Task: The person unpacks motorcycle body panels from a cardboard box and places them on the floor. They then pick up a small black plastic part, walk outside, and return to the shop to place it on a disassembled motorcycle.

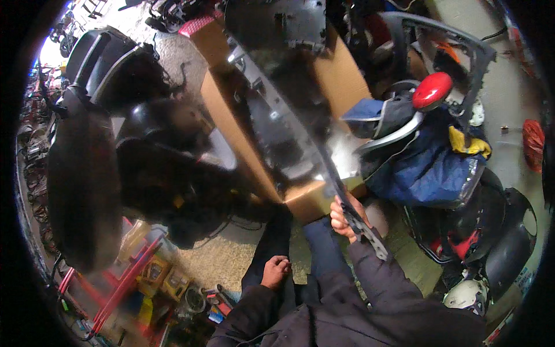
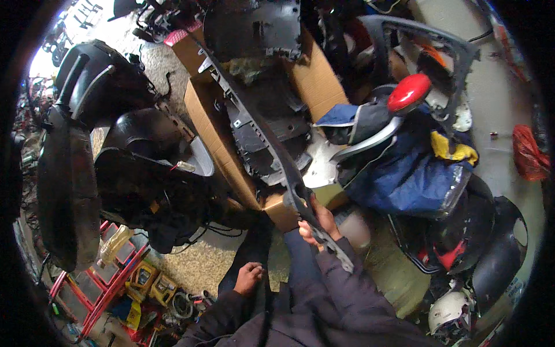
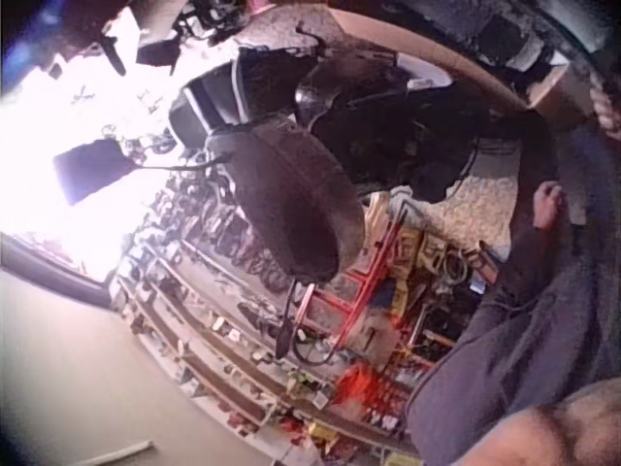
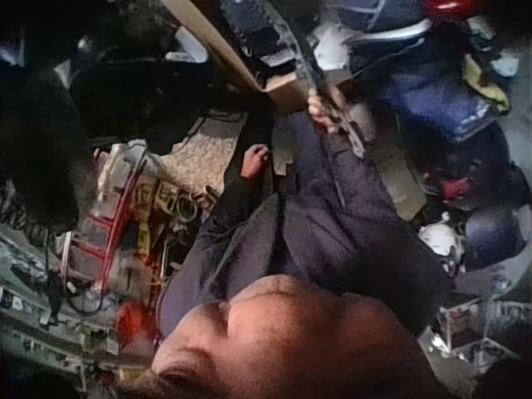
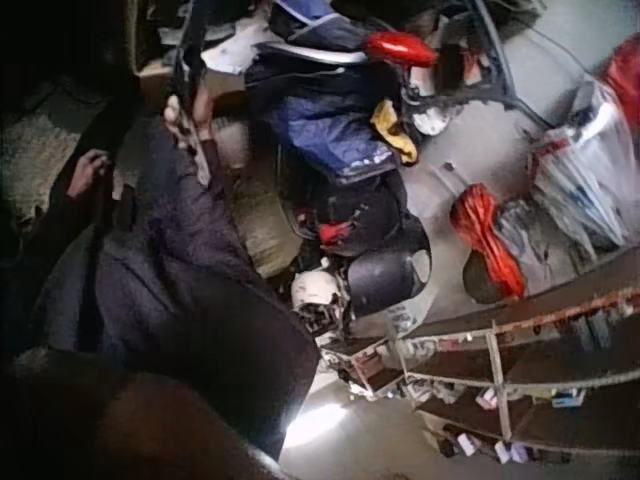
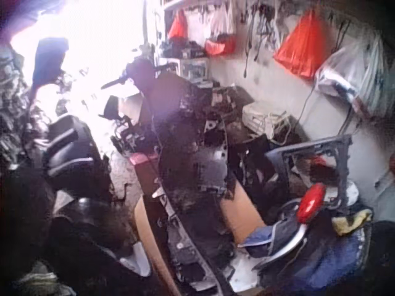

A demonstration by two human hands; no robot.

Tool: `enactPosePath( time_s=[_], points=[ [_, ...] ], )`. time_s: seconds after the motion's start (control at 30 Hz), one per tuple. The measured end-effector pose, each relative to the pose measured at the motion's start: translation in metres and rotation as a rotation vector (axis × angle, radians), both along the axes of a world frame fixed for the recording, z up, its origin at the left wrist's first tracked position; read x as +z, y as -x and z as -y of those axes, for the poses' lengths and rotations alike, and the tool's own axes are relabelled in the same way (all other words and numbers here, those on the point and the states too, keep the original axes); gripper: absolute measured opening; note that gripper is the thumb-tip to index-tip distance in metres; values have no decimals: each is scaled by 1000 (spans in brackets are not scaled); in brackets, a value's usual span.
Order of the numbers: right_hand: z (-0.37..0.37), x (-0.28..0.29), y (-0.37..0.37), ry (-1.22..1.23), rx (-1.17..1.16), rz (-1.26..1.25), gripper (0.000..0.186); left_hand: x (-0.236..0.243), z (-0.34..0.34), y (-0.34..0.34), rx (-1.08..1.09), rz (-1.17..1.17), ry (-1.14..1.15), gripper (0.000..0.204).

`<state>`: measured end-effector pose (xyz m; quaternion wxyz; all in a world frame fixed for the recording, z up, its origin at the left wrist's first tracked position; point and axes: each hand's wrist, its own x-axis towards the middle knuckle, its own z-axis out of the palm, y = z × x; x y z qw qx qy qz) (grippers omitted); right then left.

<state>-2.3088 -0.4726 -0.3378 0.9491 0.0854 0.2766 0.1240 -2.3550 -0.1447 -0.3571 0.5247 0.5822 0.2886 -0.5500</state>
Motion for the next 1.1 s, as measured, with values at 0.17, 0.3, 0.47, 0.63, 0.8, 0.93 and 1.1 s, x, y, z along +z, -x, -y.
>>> enactPosePath(
  time_s=[0.17,0.3,0.47,0.63,0.8,0.93,1.1],
  points=[
    [19,48,26,-165,-249,113,28,7,15,-1,67,-35,22,12],
    [33,70,29,-252,-288,316,20,11,20,0,19,49,46,12],
    [44,90,39,-188,-371,322,19,2,19,8,-4,22,5,13],
    [50,102,52,-171,-362,347,13,4,24,3,166,-103,59,15],
    [47,111,77,-139,-389,319,20,43,70,-44,-11,207,135,13],
    [47,115,102,-105,-340,291,23,90,143,-116,-106,533,296,19],
    [44,110,114,-292,-239,580,25,153,227,-198,-170,772,411,24]
  ],
)
